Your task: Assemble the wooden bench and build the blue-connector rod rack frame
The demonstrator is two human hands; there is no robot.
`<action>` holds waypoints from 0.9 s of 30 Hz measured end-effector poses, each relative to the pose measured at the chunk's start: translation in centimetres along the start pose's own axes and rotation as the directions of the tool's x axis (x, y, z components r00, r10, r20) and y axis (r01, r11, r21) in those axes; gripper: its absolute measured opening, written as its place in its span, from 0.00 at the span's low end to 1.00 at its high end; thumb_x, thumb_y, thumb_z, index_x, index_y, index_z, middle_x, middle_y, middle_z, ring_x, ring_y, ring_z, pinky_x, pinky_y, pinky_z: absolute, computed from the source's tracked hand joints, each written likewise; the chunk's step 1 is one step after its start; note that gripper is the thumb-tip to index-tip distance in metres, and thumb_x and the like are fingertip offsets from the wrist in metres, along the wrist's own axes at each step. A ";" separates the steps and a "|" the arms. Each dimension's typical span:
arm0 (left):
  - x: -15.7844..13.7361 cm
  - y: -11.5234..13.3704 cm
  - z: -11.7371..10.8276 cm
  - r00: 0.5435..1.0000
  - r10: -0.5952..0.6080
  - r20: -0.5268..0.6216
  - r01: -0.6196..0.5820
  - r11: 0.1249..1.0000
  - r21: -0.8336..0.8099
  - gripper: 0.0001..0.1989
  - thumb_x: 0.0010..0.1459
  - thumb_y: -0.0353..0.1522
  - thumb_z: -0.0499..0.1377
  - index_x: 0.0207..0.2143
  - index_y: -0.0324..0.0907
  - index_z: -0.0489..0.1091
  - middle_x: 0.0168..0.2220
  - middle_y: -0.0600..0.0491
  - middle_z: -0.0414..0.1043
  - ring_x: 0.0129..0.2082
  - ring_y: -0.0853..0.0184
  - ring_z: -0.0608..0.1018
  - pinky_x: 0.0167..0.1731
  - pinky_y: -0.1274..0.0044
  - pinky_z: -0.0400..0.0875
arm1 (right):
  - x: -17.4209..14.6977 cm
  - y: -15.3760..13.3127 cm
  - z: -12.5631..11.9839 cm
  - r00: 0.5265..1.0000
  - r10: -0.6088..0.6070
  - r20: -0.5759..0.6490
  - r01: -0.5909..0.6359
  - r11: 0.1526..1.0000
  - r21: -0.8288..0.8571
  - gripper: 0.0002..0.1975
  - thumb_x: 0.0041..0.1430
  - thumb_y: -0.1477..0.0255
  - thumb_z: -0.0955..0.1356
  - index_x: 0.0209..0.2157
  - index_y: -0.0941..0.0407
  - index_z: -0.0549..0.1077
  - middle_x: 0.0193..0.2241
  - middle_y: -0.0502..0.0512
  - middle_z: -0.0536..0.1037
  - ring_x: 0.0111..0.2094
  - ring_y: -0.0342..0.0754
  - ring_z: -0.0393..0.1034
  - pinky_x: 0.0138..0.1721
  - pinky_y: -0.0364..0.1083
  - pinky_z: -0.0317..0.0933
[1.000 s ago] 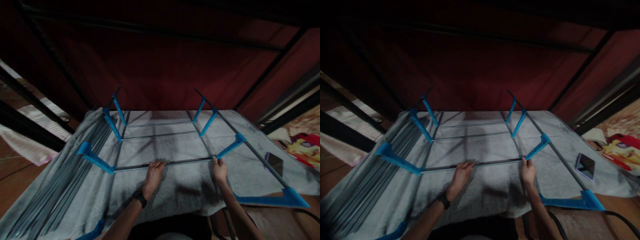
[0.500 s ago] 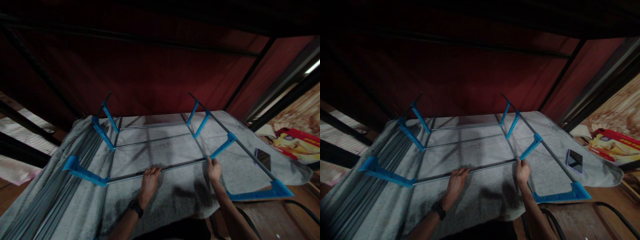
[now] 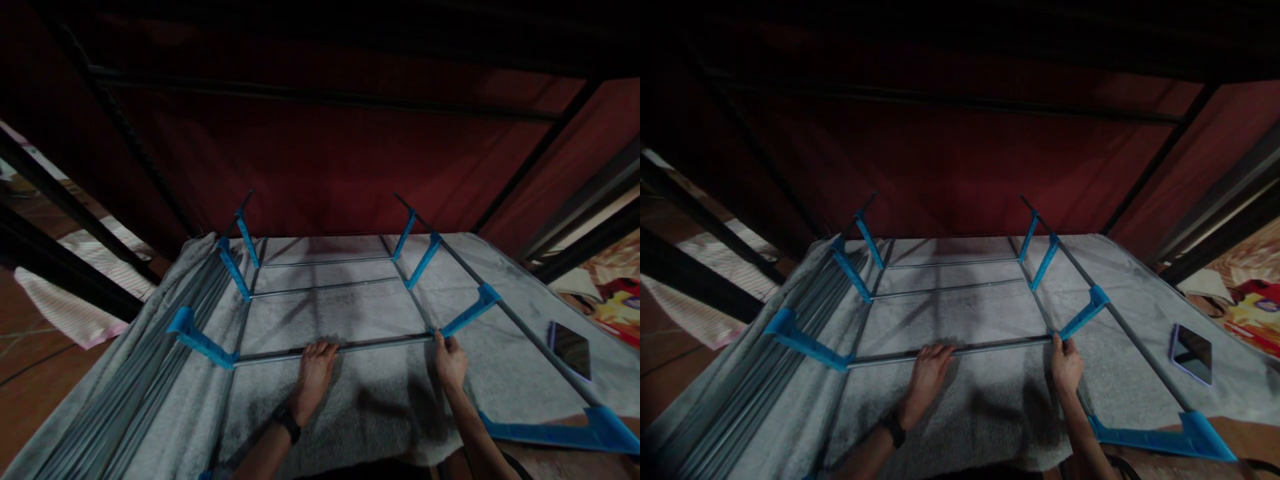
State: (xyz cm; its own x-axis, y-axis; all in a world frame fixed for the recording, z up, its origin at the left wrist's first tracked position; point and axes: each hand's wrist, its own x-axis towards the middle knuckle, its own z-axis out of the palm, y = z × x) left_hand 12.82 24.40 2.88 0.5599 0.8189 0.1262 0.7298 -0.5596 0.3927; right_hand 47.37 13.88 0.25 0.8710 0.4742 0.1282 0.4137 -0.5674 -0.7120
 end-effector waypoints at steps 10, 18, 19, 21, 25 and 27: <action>1.6 -1.7 -1.3 0.986 -0.045 -0.158 0.013 0.979 -0.202 0.16 0.68 0.35 0.49 0.49 0.45 0.75 0.48 0.48 0.77 0.47 0.62 0.77 0.50 0.67 0.72 | -3.3 0.4 -0.3 0.992 -0.076 -0.102 0.096 0.971 0.218 0.34 0.59 0.51 0.60 0.59 0.60 0.64 0.54 0.68 0.70 0.56 0.62 0.64 0.57 0.58 0.57; 9.8 -7.4 -4.4 0.908 -0.219 -0.357 0.153 0.967 -0.205 0.16 0.63 0.27 0.49 0.45 0.41 0.75 0.42 0.45 0.75 0.42 0.61 0.76 0.47 0.67 0.72 | -5.1 -3.6 0.9 0.923 -0.383 -0.045 0.382 0.895 0.231 0.21 0.63 0.63 0.59 0.54 0.53 0.68 0.58 0.63 0.63 0.61 0.58 0.59 0.61 0.61 0.53; 10.8 -7.7 -4.6 0.906 -0.225 -0.358 0.161 0.967 -0.200 0.16 0.62 0.27 0.49 0.45 0.40 0.75 0.42 0.45 0.75 0.42 0.60 0.76 0.48 0.67 0.72 | -4.4 -4.4 1.4 0.914 -0.405 -0.025 0.399 0.885 0.239 0.20 0.63 0.64 0.59 0.54 0.53 0.68 0.58 0.63 0.63 0.61 0.58 0.58 0.62 0.62 0.53; 12.5 -8.0 -4.7 0.914 -0.213 -0.344 0.160 0.971 -0.177 0.17 0.62 0.26 0.49 0.45 0.40 0.75 0.42 0.44 0.75 0.42 0.60 0.75 0.48 0.67 0.71 | -2.5 -6.1 2.8 0.899 -0.438 0.003 0.423 0.870 0.253 0.20 0.62 0.66 0.59 0.54 0.54 0.68 0.58 0.63 0.64 0.61 0.57 0.59 0.61 0.61 0.54; 16.1 -7.9 -4.5 0.946 -0.137 -0.294 0.123 0.990 -0.067 0.17 0.62 0.27 0.49 0.48 0.41 0.74 0.44 0.44 0.74 0.44 0.59 0.74 0.50 0.66 0.69 | 2.6 -9.0 6.2 0.891 -0.454 -0.023 0.445 0.861 0.248 0.21 0.59 0.70 0.59 0.53 0.56 0.68 0.55 0.63 0.67 0.60 0.56 0.60 0.62 0.60 0.54; 18.1 -7.9 -4.3 0.959 -0.092 -0.270 0.095 0.996 -0.004 0.17 0.63 0.28 0.49 0.49 0.41 0.73 0.47 0.43 0.73 0.46 0.58 0.73 0.51 0.66 0.68 | 5.2 -10.5 8.1 0.873 -0.487 -0.014 0.475 0.843 0.253 0.21 0.58 0.72 0.59 0.52 0.56 0.68 0.54 0.63 0.69 0.59 0.56 0.61 0.63 0.60 0.54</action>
State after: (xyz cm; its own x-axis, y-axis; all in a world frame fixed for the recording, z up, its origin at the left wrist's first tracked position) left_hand 15.49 44.15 6.04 0.3636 0.8710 0.3305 0.7778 -0.4791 0.4069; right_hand 45.42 27.71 2.79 0.5624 0.6814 0.4684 0.6950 -0.0826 -0.7143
